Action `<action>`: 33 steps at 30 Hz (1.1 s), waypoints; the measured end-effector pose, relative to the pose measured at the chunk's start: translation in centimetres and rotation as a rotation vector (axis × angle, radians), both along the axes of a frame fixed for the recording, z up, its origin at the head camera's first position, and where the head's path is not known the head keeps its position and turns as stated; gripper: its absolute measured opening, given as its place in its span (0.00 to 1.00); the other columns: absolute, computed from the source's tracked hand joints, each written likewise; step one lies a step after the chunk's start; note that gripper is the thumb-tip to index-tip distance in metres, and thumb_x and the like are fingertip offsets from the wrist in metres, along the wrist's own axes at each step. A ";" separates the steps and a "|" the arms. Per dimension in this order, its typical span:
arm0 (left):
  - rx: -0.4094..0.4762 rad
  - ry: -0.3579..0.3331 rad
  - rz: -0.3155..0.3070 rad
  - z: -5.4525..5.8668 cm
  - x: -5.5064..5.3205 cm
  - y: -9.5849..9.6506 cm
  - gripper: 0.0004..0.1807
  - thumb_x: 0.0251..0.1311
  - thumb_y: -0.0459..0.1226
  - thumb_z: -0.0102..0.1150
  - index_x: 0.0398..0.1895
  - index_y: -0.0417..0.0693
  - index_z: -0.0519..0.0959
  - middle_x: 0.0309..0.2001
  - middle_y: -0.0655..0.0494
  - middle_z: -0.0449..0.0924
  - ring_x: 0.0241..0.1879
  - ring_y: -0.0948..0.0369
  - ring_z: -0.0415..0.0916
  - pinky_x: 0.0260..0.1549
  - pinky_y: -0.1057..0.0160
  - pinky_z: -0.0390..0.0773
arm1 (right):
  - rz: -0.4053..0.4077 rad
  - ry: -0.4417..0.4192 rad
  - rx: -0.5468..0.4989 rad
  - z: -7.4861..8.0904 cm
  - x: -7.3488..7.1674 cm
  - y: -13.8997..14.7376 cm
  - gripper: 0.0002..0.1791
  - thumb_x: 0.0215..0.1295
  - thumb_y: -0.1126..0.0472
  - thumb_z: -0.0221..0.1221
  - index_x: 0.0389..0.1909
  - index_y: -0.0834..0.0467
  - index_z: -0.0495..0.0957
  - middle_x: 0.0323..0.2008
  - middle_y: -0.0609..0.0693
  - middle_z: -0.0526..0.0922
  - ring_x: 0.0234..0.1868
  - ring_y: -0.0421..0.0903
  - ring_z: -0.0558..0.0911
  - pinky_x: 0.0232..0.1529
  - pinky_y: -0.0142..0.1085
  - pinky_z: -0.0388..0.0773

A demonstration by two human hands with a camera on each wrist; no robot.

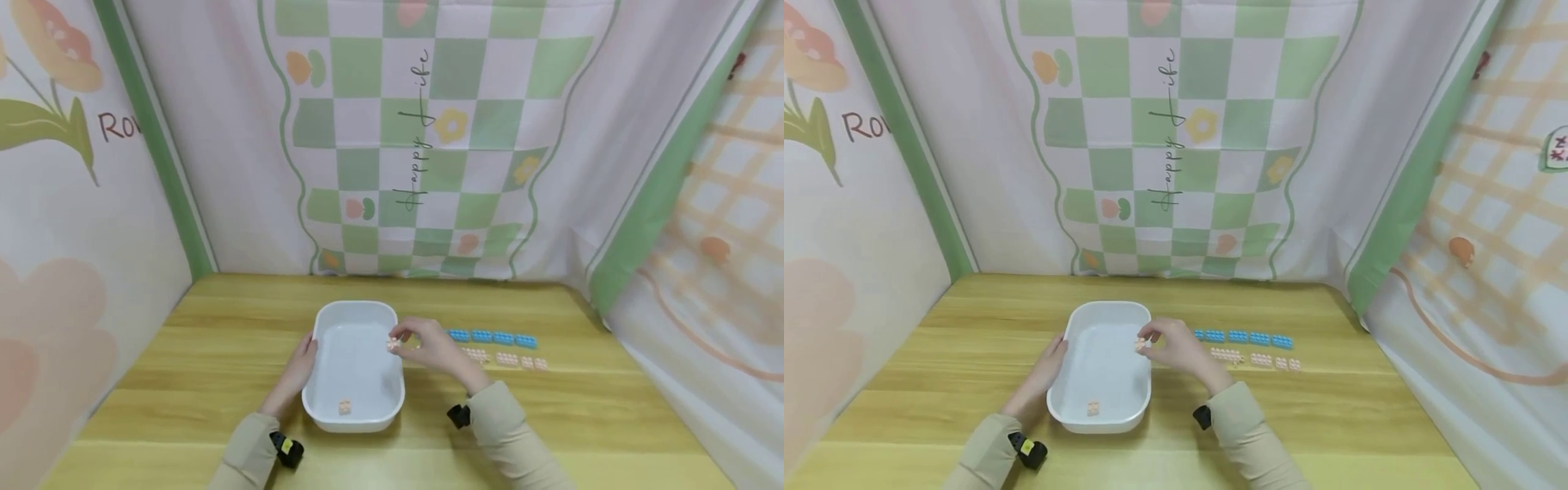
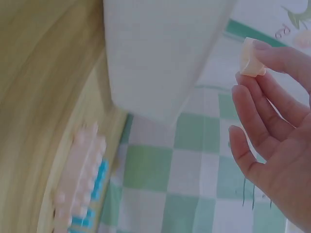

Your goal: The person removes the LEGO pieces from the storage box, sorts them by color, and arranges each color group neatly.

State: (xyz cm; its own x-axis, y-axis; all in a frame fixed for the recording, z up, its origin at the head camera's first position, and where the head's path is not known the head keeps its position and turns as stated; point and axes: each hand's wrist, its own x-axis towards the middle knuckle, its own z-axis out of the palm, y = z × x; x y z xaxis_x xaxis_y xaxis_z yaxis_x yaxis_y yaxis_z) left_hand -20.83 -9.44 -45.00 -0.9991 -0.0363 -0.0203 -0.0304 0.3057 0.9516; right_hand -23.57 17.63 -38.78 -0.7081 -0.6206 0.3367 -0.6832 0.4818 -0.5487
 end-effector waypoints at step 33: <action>0.005 -0.042 -0.002 0.5 0.7 0.2 0.28 0.73 0.41 0.28 0.71 0.35 0.50 0.63 0.30 0.63 0.56 0.41 0.69 0.55 0.46 0.72 | -0.398 -0.088 0.016 -1.6 -1.5 15.0 0.14 0.58 0.60 0.64 0.42 0.63 0.79 0.38 0.55 0.83 0.39 0.49 0.79 0.40 0.43 0.78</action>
State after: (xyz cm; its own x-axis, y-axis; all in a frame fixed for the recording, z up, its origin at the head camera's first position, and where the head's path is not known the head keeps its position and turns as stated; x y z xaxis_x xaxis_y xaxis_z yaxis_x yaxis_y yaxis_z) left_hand -20.10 -9.19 -44.52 -0.9975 -0.0343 -0.0624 -0.0698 0.3008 0.9511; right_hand -25.07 32.62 -40.35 -0.9199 -0.2967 0.2564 -0.3920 0.7080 -0.5874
